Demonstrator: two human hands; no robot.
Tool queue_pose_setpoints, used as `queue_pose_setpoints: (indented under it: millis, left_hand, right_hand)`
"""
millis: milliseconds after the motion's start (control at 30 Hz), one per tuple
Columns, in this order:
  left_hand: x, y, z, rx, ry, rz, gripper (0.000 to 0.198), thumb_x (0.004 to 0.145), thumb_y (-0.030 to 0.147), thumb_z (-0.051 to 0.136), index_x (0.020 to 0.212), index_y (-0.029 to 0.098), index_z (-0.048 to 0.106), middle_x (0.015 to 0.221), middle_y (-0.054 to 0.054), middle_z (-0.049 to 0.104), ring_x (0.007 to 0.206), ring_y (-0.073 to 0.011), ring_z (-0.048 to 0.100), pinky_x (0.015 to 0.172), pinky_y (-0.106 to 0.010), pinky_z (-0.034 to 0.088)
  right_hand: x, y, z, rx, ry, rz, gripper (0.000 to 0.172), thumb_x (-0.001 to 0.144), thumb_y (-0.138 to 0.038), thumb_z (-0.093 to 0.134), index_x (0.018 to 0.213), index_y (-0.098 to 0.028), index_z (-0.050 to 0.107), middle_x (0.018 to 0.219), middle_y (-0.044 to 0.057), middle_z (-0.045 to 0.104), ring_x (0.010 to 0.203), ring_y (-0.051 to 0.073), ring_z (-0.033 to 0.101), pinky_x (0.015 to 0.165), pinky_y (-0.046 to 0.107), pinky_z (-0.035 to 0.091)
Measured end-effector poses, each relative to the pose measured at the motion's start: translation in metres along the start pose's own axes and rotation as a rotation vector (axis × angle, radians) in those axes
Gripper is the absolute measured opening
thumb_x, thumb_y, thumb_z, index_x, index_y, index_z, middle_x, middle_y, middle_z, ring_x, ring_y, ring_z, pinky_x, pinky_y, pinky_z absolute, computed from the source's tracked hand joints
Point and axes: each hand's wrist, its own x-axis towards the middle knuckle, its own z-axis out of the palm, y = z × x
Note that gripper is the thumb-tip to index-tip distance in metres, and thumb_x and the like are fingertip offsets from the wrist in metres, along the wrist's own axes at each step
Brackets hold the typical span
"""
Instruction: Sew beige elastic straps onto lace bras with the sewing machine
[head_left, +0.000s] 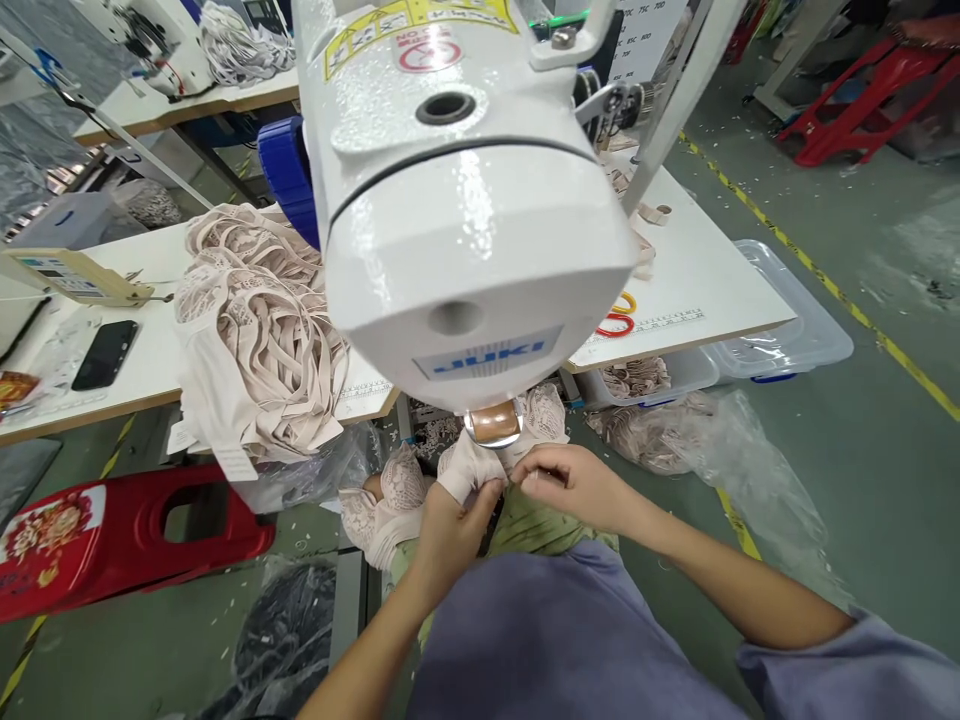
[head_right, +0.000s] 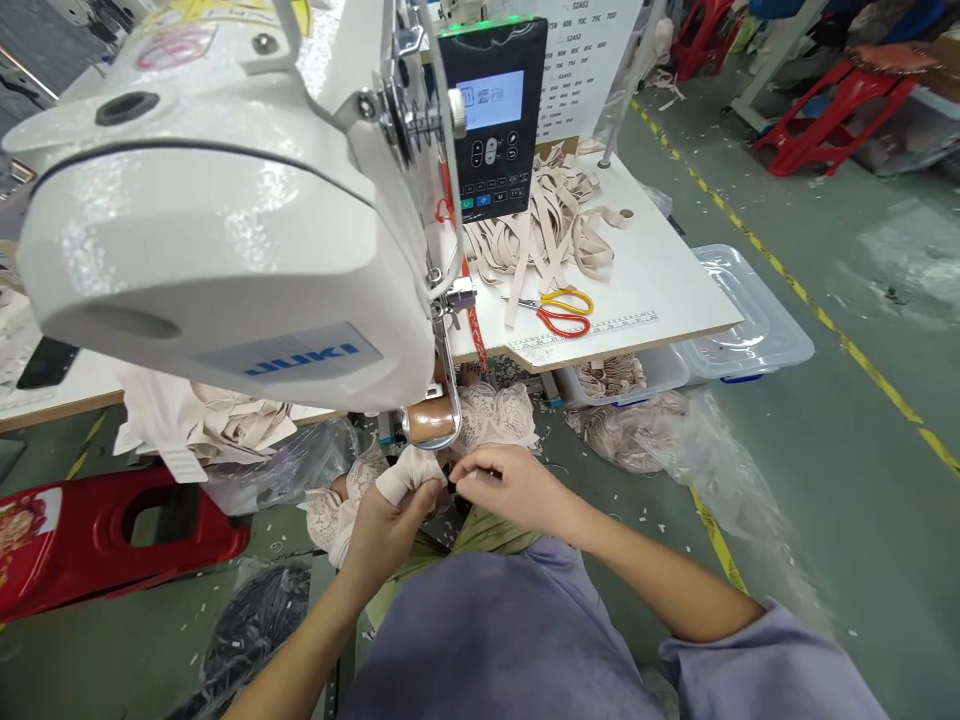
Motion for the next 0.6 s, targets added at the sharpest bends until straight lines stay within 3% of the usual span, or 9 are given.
queue_pose_setpoints:
  millis: [100, 200, 333, 467, 600]
  left_hand:
    - [0.005, 0.01, -0.007, -0.035, -0.116, -0.037, 0.023, 0.092, 0.035, 0.05, 0.075, 0.019, 0.057, 0.065, 0.001, 0.053, 0.061, -0.0144, 0.049, 0.065, -0.027, 0.045]
    - [0.006, 0.021, -0.01, -0.012, -0.143, -0.003, 0.02, 0.091, 0.032, 0.05, 0.077, 0.02, 0.057, 0.068, 0.001, 0.054, 0.062, -0.0142, 0.049, 0.07, -0.028, 0.046]
    - [0.003, 0.026, -0.008, 0.049, -0.161, 0.028, 0.017, 0.091, 0.029, 0.05, 0.082, 0.02, 0.061, 0.077, -0.002, 0.062, 0.074, -0.0177, 0.057, 0.078, -0.03, 0.047]
    - [0.0, 0.023, -0.004, 0.069, -0.169, -0.013, 0.018, 0.091, 0.032, 0.051, 0.091, 0.02, 0.065, 0.082, -0.004, 0.068, 0.08, -0.0198, 0.062, 0.078, -0.029, 0.048]
    - [0.001, 0.023, -0.001, 0.033, -0.178, -0.058, 0.021, 0.09, 0.035, 0.053, 0.089, 0.019, 0.067, 0.081, -0.004, 0.069, 0.078, -0.0192, 0.062, 0.074, -0.027, 0.048]
  right_hand:
    - [-0.002, 0.0, -0.007, -0.008, 0.012, 0.028, 0.018, 0.087, -0.031, 0.051, 0.09, -0.02, 0.065, 0.081, 0.001, 0.065, 0.062, 0.013, 0.049, 0.059, 0.025, 0.036]
    - [-0.004, -0.002, -0.009, -0.063, 0.002, 0.02, 0.017, 0.087, -0.032, 0.053, 0.102, -0.022, 0.051, 0.074, -0.004, 0.06, 0.055, 0.011, 0.041, 0.055, 0.024, 0.031]
    - [-0.007, -0.008, -0.008, -0.155, 0.004, -0.023, 0.013, 0.088, -0.027, 0.051, 0.091, -0.024, 0.038, 0.063, -0.009, 0.046, 0.051, 0.011, 0.037, 0.055, 0.024, 0.027]
    - [-0.009, -0.011, -0.007, -0.278, -0.009, -0.087, 0.016, 0.085, -0.019, 0.051, 0.086, -0.025, 0.036, 0.062, -0.009, 0.04, 0.051, 0.012, 0.038, 0.056, 0.024, 0.025]
    - [-0.008, -0.011, -0.007, -0.344, -0.018, -0.132, 0.015, 0.085, -0.015, 0.052, 0.089, -0.024, 0.04, 0.066, -0.006, 0.048, 0.054, 0.013, 0.044, 0.058, 0.024, 0.029]
